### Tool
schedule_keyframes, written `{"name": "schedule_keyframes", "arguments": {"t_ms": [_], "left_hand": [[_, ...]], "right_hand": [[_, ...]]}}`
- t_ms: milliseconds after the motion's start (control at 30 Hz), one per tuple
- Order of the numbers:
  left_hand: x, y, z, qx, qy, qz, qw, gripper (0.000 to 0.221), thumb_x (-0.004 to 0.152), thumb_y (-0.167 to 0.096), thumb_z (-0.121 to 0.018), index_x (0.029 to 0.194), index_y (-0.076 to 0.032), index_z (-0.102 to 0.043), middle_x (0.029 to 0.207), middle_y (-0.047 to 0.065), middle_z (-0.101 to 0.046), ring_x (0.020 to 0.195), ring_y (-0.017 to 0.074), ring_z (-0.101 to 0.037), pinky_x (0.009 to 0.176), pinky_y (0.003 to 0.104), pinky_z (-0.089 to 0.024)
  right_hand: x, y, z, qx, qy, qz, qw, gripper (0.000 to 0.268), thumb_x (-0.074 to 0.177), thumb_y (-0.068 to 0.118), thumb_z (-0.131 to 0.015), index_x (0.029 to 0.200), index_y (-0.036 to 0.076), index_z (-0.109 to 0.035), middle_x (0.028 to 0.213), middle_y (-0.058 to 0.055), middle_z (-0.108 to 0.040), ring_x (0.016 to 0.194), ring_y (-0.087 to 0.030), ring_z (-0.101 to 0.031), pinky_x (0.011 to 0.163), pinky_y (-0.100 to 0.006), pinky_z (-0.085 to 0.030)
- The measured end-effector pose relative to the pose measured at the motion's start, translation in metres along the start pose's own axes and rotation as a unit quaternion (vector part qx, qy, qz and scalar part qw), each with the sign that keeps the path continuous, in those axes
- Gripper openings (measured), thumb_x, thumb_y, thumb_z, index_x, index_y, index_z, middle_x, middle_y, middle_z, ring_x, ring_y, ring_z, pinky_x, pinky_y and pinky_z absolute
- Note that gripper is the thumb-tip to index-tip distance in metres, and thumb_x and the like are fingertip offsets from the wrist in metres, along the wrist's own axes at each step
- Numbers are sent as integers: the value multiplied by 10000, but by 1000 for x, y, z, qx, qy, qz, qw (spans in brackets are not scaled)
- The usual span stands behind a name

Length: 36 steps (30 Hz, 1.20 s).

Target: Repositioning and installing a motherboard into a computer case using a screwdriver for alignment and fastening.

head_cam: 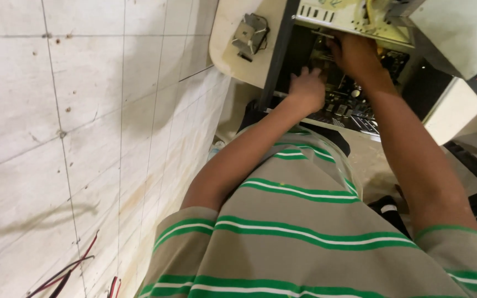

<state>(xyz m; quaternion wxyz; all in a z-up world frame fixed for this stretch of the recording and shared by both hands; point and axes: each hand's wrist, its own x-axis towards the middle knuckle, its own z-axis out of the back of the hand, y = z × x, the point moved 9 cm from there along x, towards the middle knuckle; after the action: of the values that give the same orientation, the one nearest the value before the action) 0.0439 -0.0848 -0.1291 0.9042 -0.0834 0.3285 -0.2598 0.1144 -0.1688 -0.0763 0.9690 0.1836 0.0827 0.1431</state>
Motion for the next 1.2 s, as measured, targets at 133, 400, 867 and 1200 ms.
{"name": "schedule_keyframes", "arguments": {"t_ms": [133,400,867,1200], "left_hand": [[2,1,-22,19,92,12,996,515,842,-241,-628,1321,-53,-632,1519,174,-400,1258,440,-436,978,668,-424],[-7,7,-11,-29,70,13,997,465,783,-186,-681,1228,-51,-682,1543,159,-382,1249,424,-445,987,668,-423],[-5,10,-13,-58,-1,12,998,428,811,-173,-655,1208,-16,-680,1553,143,-381,1214,403,-487,972,716,-436],[3,17,-35,-133,9,3,991,482,933,-275,-640,1349,-31,-646,1517,186,-469,1381,468,-433,954,862,-377]], "right_hand": [[13,-2,-17,85,36,-6,996,328,1075,145,-639,1340,-44,-685,1206,-316,-694,954,-518,-663,783,-579,-515],[17,5,-18,77,77,-58,992,310,1108,148,-614,1338,-51,-672,1169,-312,-700,937,-503,-674,806,-585,-496],[13,-5,-21,50,-70,-41,995,283,1021,112,-780,1245,-49,-720,1062,-197,-780,814,-406,-714,693,-477,-545],[13,1,-11,110,-65,-50,991,274,1028,76,-759,1254,-75,-717,1093,-251,-752,860,-435,-710,720,-507,-539]]}}
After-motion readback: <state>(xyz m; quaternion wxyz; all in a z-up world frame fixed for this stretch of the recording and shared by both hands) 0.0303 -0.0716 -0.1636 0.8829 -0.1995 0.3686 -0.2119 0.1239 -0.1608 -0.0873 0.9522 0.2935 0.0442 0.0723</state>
